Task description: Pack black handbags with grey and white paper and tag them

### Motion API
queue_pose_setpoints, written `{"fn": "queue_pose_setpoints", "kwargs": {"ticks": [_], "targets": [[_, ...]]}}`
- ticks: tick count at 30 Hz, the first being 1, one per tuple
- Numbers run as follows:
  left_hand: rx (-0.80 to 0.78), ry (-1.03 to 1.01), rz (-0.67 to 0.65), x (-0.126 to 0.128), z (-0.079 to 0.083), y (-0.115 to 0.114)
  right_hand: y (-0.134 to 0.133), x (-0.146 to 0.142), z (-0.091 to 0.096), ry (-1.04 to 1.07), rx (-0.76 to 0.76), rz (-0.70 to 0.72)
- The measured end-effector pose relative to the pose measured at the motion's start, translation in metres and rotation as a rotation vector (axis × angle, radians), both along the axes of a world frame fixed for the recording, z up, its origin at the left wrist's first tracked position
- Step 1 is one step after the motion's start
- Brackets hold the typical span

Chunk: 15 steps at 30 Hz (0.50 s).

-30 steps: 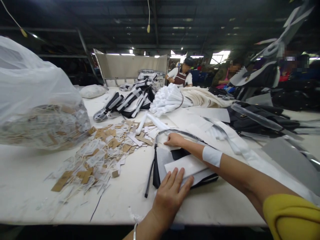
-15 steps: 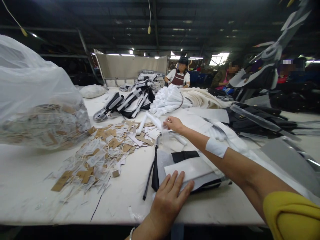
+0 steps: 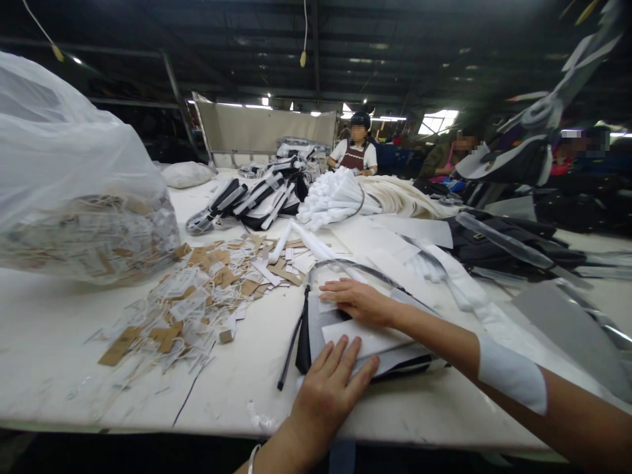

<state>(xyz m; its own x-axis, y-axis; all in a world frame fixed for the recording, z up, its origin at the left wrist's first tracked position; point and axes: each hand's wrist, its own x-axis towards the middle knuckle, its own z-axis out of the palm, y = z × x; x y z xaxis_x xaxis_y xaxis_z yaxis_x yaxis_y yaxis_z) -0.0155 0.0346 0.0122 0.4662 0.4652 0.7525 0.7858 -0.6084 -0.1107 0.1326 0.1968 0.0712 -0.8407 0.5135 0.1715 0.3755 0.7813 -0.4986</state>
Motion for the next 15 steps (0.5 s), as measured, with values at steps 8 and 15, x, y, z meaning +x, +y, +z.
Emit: {"fn": "queue_pose_setpoints", "kwargs": {"ticks": [8,15], "targets": [[0.001,-0.001,0.007,0.001,0.000,-0.001,0.044,0.006,-0.006,0.086,-0.353,-0.244],[0.025,-0.037,0.019,0.003,-0.004,0.001,0.078,-0.021,-0.035,0.034,-0.195,-0.268]]}}
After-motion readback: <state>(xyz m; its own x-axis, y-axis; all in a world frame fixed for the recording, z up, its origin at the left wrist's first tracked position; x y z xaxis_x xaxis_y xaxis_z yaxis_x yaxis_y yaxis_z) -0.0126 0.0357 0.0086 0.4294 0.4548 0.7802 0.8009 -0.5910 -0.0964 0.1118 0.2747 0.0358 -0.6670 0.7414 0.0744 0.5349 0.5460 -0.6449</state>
